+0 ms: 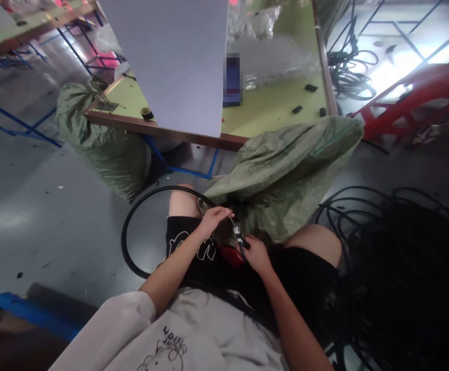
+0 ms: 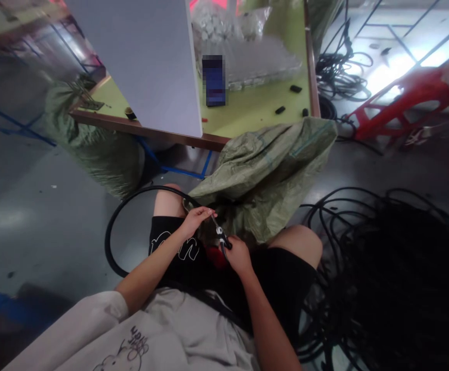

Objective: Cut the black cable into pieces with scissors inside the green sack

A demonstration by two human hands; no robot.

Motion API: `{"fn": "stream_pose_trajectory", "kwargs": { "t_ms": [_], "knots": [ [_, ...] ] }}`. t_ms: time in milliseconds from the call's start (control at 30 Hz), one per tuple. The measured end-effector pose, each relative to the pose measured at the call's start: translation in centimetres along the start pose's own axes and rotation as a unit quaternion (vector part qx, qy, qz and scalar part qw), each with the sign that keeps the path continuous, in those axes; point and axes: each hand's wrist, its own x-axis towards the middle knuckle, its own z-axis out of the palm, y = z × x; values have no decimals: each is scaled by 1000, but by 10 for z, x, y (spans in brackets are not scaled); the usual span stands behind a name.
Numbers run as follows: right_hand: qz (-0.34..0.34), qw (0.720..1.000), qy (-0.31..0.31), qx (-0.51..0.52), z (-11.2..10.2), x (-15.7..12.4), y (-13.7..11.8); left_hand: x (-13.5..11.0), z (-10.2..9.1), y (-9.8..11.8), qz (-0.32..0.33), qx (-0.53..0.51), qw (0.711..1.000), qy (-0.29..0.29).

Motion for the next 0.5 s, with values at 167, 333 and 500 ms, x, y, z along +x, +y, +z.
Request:
{"fn": "stream_pose_trajectory", "kwargs": {
  "t_ms": [167, 333, 500],
  "knots": [
    [11, 999, 18, 27, -2, 3, 1, 1, 0, -6, 52, 119, 992, -3],
    [81, 993, 30, 80, -7, 2, 9, -7, 1, -10, 143, 484, 862, 55],
    [114, 989, 3, 93, -8, 2, 13, -12, 1, -4, 48, 668, 740, 67]
  ]
}}
